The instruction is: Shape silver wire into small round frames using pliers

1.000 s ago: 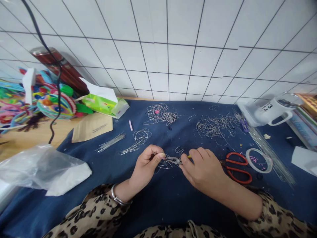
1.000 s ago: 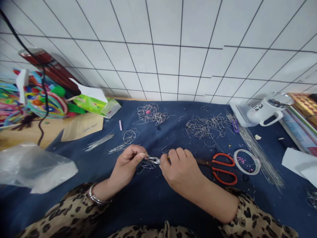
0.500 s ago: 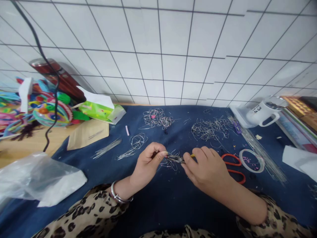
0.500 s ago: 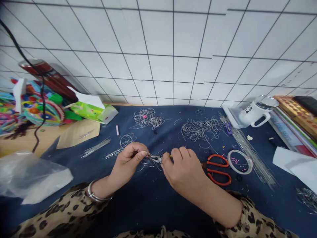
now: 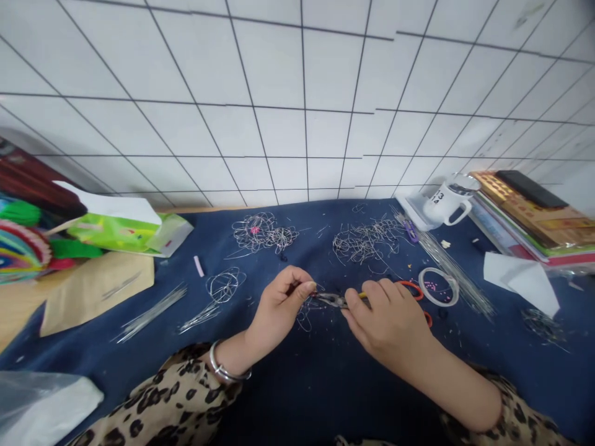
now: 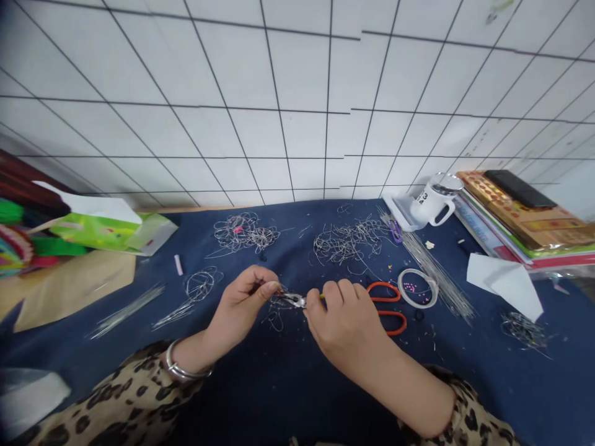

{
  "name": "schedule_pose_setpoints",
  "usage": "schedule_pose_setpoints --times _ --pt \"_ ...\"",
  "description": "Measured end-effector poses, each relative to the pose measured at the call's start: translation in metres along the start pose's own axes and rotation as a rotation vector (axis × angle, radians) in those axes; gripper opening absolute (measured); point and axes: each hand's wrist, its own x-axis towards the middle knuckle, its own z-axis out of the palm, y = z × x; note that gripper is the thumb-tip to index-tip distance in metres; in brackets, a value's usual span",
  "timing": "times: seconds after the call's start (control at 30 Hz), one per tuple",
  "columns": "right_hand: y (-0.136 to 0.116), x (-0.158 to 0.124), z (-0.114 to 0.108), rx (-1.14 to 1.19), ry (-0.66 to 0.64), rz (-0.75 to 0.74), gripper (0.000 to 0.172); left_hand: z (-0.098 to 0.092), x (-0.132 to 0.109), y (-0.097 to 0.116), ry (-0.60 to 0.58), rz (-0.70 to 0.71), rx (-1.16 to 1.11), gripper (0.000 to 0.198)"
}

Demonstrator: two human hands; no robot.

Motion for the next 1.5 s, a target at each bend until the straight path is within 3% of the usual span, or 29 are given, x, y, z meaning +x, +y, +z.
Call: schedule_pose_setpoints --times 0.53,1.13,1.5 --pt "0.002 0.001 0.025 0.207 -0.008 0.023 0.025 0.001 -0.001 -0.014 0.054 -0.040 -0.060 0.011" --pt "-0.002 -0.002 0.026 0.175 0.042 0.015 0.026 0.003 -0.003 -0.017 0.105 -0.048 -0.093 0.009" --pt "-0.003 -0.003 0.023 0.279 -0.052 0.048 0.025 0.001 -0.006 -0.015 0.063 0.001 0.038 0.009"
